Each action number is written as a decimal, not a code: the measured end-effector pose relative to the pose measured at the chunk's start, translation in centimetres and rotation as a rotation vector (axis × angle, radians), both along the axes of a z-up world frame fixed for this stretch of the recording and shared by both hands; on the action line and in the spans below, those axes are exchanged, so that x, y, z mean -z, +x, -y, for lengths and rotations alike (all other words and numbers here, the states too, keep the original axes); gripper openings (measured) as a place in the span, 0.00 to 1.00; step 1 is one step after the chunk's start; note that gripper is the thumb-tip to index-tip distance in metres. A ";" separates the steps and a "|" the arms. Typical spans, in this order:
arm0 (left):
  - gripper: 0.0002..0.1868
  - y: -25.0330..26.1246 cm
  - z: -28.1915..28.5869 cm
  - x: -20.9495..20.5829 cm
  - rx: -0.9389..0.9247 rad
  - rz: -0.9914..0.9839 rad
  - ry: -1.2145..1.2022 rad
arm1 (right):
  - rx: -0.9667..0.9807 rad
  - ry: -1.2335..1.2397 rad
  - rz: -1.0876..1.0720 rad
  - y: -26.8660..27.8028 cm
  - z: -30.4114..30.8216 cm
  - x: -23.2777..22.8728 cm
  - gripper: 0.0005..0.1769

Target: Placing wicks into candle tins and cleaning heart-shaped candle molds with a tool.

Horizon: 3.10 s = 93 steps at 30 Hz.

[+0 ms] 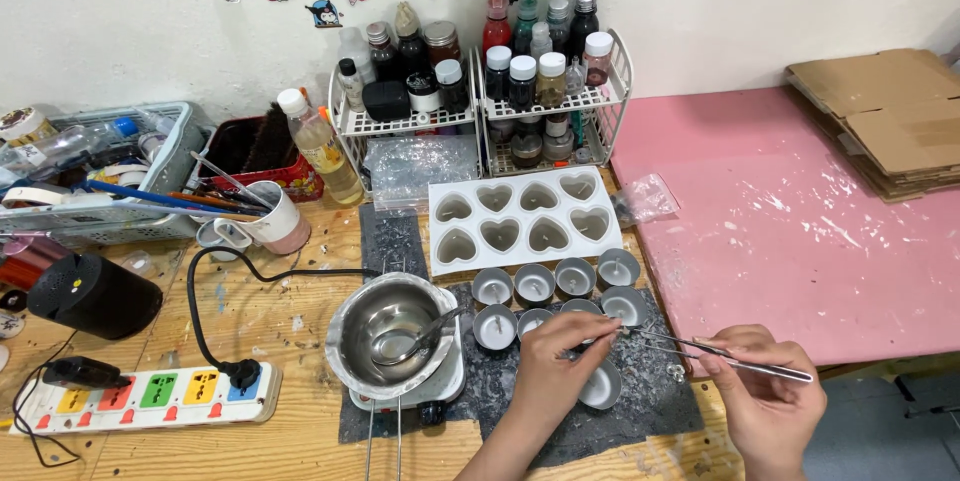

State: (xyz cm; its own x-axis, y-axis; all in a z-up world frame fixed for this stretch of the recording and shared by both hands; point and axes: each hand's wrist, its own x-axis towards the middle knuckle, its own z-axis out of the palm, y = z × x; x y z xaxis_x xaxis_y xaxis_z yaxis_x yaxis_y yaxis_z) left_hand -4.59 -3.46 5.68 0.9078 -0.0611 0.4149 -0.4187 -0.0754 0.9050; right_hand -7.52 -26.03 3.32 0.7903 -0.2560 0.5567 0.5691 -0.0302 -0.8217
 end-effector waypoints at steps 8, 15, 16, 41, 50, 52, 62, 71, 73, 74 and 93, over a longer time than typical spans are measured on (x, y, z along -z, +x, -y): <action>0.14 -0.2 -0.3 -0.2 -0.033 0.090 0.126 | -0.041 -0.037 0.006 0.0 -0.7 -1.5 0.14; 0.14 -0.1 -0.3 0.1 -0.025 0.076 0.146 | 0.016 -0.076 -0.010 0.0 -1.2 -1.6 0.13; 0.14 -0.1 -0.3 -0.1 -0.025 0.077 0.146 | 0.015 -0.076 -0.010 0.0 -1.1 -1.5 0.13; 0.15 2.2 -0.9 5.4 0.281 -0.345 -0.597 | -0.024 -0.114 0.026 2.3 -1.9 -1.9 0.14; 0.21 1.8 -2.4 1.8 -0.024 -0.246 0.038 | -0.117 -0.226 0.118 6.3 -2.8 -2.4 0.14; 0.22 2.0 -2.7 2.2 -0.139 -0.181 0.286 | -0.163 -0.229 0.129 8.4 -3.7 -2.6 0.13; 0.36 2.9 -2.6 6.3 -0.366 0.032 0.675 | -0.264 -0.717 0.210 19.2 -16.5 -5.4 0.07; 0.35 3.0 -2.8 7.4 -0.285 -0.029 0.656 | -0.347 -0.843 0.152 23.1 -20.8 -0.9 0.10; 0.35 2.9 -2.8 7.4 -0.275 -0.039 0.639 | -0.353 -0.841 0.148 23.4 -20.9 -0.4 0.10; 0.36 3.0 -2.8 7.4 -0.264 -0.048 0.639 | -0.351 -0.845 0.122 23.5 -21.0 -0.3 0.10; 0.36 2.6 -3.0 7.1 -0.225 -0.069 0.641 | -0.354 -0.871 0.072 23.6 -21.3 0.3 0.11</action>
State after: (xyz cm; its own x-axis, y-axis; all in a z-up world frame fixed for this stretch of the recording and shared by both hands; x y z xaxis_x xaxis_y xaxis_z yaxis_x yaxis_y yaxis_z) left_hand -1.97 -0.47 -1.37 0.9502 -0.0823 0.3006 -0.2732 -0.6842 0.6761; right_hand 16.11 -4.75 2.98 0.6985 0.5217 0.4899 0.7115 -0.4324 -0.5539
